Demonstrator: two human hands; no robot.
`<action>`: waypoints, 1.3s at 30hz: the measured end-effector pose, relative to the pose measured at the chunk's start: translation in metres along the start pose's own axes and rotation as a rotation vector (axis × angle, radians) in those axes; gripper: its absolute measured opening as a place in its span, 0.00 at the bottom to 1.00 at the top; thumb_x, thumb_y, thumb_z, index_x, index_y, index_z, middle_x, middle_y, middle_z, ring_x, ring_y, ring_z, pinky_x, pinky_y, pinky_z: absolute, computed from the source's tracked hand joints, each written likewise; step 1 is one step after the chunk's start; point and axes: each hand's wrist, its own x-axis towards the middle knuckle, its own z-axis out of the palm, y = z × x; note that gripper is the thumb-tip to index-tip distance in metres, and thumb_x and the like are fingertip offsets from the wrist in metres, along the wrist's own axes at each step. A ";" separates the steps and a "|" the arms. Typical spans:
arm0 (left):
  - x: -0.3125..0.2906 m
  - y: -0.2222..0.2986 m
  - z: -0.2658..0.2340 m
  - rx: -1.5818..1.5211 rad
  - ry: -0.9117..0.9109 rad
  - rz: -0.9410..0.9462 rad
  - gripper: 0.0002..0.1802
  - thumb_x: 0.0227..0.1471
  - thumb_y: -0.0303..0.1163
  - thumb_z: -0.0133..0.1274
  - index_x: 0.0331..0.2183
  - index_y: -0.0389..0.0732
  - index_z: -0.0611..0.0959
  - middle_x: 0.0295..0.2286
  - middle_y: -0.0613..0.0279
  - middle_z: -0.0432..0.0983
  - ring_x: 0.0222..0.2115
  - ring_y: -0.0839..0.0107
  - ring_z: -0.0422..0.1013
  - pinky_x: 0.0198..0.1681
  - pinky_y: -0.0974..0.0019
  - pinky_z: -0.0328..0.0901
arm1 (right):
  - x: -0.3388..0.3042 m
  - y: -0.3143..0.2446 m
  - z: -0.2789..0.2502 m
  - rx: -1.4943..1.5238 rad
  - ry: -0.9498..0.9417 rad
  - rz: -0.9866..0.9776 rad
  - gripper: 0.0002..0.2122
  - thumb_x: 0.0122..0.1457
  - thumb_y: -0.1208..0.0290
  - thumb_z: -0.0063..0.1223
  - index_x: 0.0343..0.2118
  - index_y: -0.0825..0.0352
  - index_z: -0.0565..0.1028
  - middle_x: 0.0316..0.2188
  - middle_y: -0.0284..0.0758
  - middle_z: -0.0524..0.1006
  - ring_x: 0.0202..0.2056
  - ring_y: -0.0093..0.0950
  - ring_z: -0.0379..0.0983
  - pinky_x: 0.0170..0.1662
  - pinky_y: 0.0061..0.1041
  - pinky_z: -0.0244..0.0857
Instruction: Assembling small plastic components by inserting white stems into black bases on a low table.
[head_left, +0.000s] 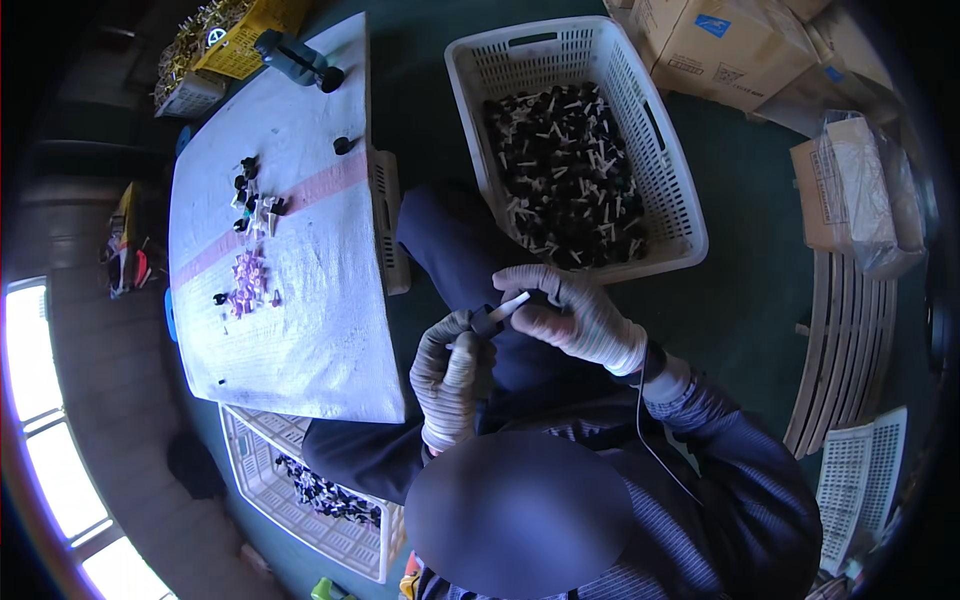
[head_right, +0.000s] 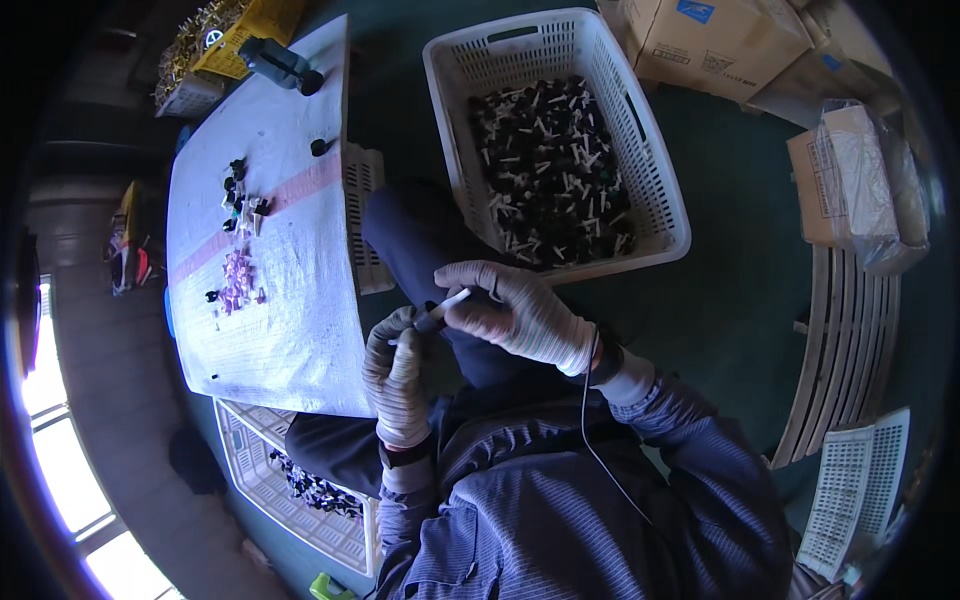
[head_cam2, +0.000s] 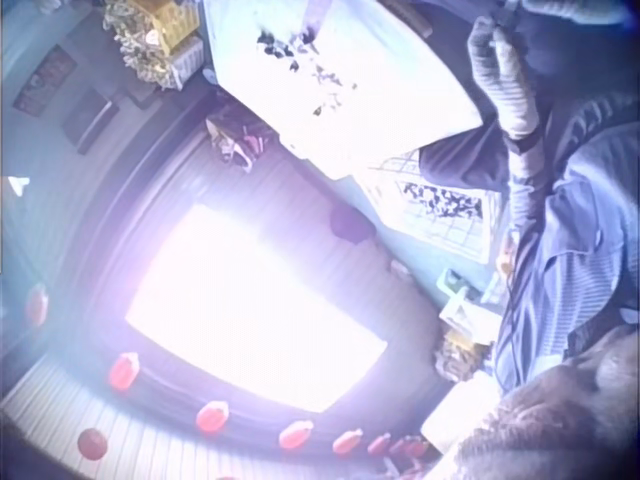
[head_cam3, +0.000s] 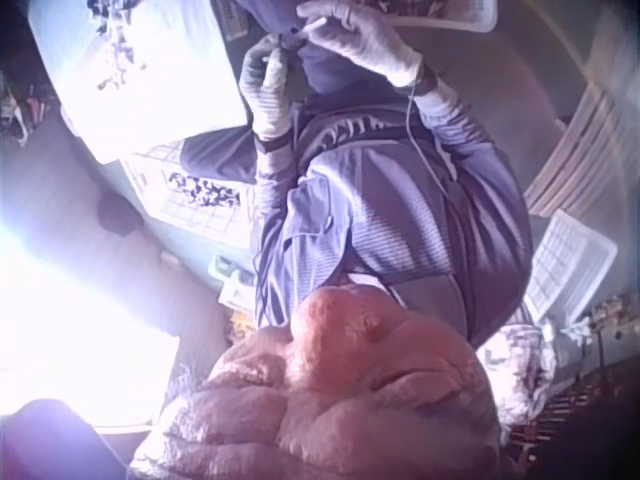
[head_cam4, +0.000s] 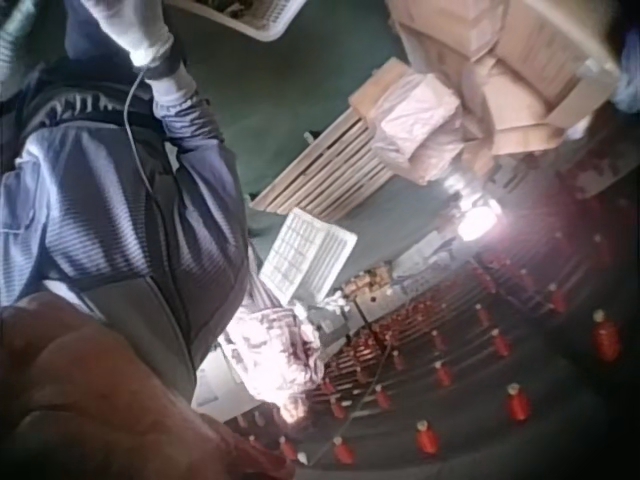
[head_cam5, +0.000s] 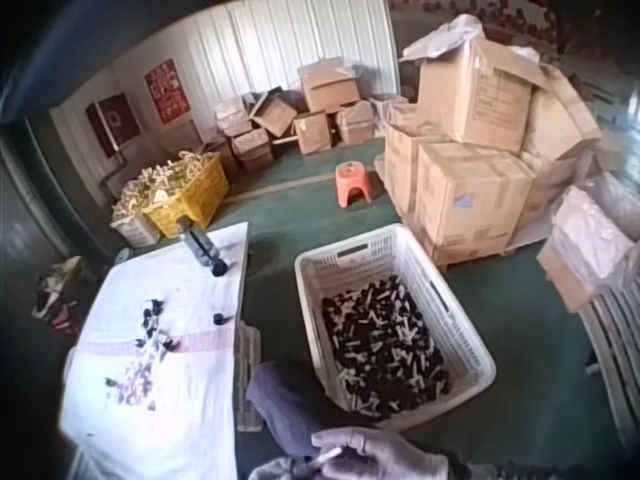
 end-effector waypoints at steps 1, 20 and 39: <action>-0.002 -0.001 0.000 0.067 0.001 -0.027 0.13 0.58 0.31 0.54 0.44 0.38 0.77 0.29 0.63 0.77 0.23 0.82 0.68 0.24 0.78 0.63 | 0.001 -0.002 -0.001 -0.001 -0.002 0.000 0.20 0.56 0.62 0.62 0.49 0.64 0.74 0.33 0.33 0.78 0.32 0.20 0.76 0.36 0.20 0.71; -0.025 -0.026 -0.004 0.543 -0.314 -0.004 0.06 0.58 0.26 0.52 0.37 0.36 0.78 0.28 0.59 0.78 0.28 0.75 0.72 0.35 0.71 0.68 | -0.039 0.000 -0.017 -0.466 -0.475 0.114 0.20 0.54 0.57 0.59 0.44 0.69 0.74 0.35 0.44 0.79 0.39 0.42 0.77 0.42 0.35 0.70; -0.036 -0.003 -0.010 -0.232 -0.481 -0.558 0.15 0.57 0.43 0.55 0.37 0.40 0.79 0.25 0.62 0.75 0.22 0.74 0.70 0.25 0.72 0.65 | -0.018 -0.018 -0.027 -0.201 -0.757 0.376 0.17 0.54 0.56 0.60 0.38 0.66 0.77 0.30 0.38 0.79 0.33 0.33 0.78 0.37 0.28 0.70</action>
